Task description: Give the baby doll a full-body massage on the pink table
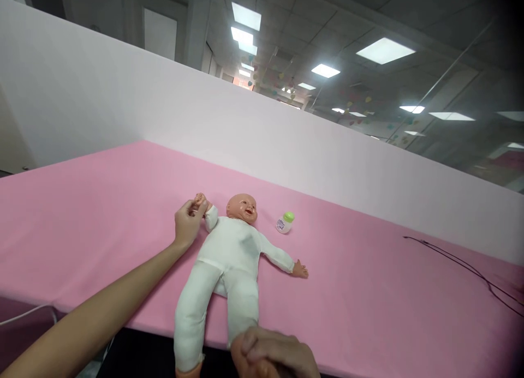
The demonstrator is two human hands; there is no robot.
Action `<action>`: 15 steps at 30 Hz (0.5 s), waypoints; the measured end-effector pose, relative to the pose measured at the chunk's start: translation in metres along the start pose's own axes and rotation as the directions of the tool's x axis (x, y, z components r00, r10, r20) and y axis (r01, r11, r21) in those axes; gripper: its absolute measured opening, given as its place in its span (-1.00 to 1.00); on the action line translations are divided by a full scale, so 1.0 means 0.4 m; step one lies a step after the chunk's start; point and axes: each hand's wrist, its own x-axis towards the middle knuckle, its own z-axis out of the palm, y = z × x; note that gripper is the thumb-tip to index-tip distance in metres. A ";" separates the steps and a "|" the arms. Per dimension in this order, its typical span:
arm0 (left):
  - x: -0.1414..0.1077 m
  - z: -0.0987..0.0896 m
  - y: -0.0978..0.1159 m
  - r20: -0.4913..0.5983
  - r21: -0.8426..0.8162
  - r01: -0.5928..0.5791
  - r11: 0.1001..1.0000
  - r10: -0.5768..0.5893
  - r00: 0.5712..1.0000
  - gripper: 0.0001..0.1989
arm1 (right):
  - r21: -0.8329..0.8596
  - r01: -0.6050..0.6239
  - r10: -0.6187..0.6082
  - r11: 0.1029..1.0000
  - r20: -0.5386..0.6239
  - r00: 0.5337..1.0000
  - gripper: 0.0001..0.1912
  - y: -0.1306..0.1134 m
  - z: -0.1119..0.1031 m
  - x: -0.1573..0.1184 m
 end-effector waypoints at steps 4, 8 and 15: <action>-0.045 0.006 0.034 0.170 0.075 -0.188 0.979 0.174 0.970 -0.72 | 0.115 -0.068 0.083 0.991 -0.130 0.988 -0.47 0.092 0.025 0.055; -0.069 0.006 0.043 0.294 0.109 -0.355 0.929 0.311 0.904 -0.76 | 0.119 -0.094 0.123 0.988 -0.257 0.959 -0.52 0.173 0.078 0.117; -0.033 0.012 0.028 0.154 0.056 -0.161 0.985 0.151 0.976 -0.70 | 0.024 -0.052 0.055 0.998 -0.125 0.991 -0.58 0.133 0.082 0.080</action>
